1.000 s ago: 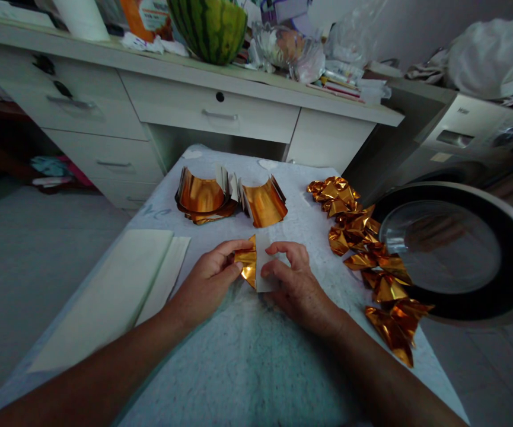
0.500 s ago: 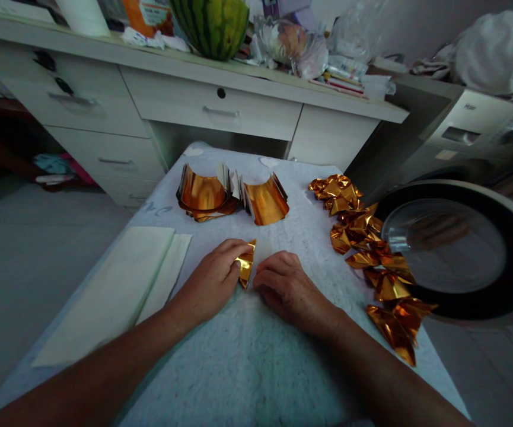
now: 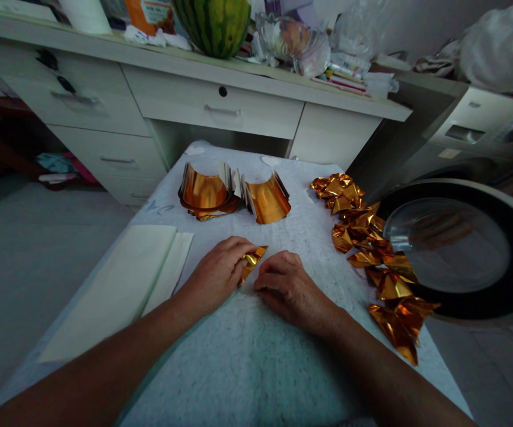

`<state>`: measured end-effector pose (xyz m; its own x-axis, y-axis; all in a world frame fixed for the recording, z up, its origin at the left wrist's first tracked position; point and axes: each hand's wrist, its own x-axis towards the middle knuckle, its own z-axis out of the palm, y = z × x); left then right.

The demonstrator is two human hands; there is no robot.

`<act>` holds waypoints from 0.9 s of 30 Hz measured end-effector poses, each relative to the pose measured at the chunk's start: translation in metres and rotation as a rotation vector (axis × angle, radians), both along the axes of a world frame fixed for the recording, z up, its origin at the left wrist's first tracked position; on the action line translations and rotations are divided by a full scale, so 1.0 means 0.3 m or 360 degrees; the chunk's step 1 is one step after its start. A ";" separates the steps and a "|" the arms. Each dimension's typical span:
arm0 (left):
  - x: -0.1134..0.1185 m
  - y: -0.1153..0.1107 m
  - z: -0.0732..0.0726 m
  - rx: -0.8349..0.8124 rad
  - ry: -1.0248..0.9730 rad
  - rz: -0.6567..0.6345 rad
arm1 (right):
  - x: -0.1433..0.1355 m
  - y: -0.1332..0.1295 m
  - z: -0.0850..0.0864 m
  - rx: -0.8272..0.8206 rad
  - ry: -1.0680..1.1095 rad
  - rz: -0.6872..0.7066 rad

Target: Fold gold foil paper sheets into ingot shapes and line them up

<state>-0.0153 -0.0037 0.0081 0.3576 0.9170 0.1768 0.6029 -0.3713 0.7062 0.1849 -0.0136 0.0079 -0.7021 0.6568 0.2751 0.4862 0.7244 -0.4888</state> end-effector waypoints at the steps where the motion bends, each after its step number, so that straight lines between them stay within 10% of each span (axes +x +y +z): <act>1: 0.000 0.001 -0.002 0.0036 0.0047 0.0012 | -0.002 0.000 -0.001 -0.0005 -0.0005 -0.0004; 27: -0.025 -0.014 0.019 -0.0160 0.0221 -0.0206 | -0.082 -0.004 0.002 -0.0293 0.0077 -0.0555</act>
